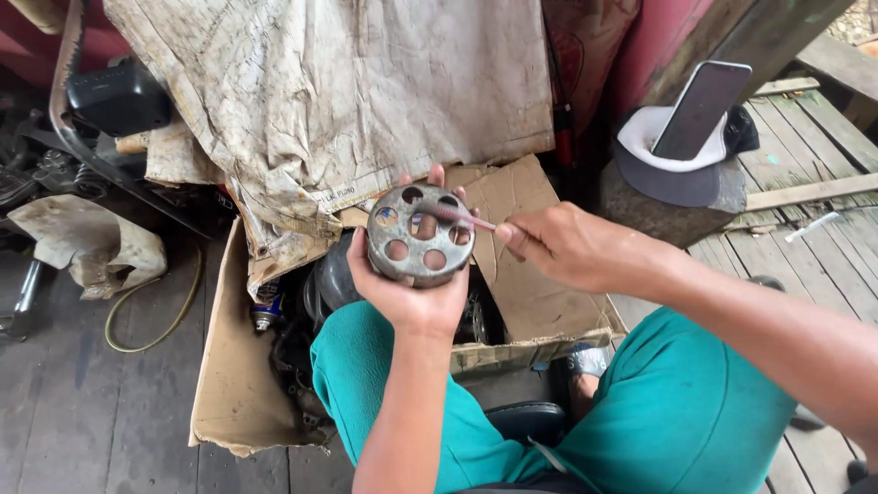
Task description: Cleaning a circular metal component with holes using a toothbrush in a workshop environment.
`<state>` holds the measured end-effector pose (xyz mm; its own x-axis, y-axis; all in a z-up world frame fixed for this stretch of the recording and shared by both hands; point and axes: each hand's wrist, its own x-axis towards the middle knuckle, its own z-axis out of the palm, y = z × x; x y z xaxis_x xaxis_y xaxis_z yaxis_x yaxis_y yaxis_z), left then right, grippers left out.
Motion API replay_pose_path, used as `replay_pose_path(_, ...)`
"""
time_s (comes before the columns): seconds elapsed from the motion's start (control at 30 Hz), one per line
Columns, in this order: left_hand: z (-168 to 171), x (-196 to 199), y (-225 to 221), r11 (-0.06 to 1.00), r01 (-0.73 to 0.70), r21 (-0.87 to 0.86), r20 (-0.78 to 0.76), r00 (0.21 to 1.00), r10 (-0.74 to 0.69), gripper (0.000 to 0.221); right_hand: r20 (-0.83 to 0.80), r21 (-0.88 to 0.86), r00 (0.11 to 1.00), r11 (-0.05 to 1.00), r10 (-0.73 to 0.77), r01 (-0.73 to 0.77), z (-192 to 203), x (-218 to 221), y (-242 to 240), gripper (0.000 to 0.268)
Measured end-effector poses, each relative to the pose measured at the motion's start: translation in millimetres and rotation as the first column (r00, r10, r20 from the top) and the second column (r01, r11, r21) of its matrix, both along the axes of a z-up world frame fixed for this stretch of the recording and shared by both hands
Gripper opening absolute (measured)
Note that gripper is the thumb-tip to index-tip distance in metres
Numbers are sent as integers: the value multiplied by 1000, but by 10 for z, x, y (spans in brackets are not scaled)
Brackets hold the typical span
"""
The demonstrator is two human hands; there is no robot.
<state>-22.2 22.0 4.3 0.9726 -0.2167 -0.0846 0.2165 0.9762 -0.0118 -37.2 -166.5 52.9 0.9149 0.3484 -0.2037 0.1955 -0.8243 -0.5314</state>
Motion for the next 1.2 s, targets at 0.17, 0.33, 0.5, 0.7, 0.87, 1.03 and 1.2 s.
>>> replay_pose_path(0.17,36,25,-11,1000,-15,1,-41,999,16,62,-158,-57,987,998,30,-39,253,216,-3,46)
replay_pose_path(0.33,103,47,-38,999,-35,35,-186,982,41,63,-48,-200,998,978,50,-59,250,394,-106,45)
replay_pose_path(0.5,-6,88,-66,999,-3,41,-147,989,9,64,-210,-45,964,984,161,-174,239,531,-152,48)
replay_pose_path(0.7,-53,149,-115,996,43,77,-185,982,-28,61,-146,-47,978,986,152,-161,110,669,-321,47)
replay_pose_path(0.87,2,172,-155,994,51,99,-254,967,-24,63,-184,11,959,976,216,-217,83,707,-349,48)
replay_pose_path(1.03,-30,172,-129,994,70,81,-232,971,-50,64,-243,-26,957,986,156,-167,134,757,-277,48)
replay_pose_path(1.2,-3,186,-91,992,71,105,-205,978,-48,59,-248,-28,955,984,165,-177,61,817,-199,52)
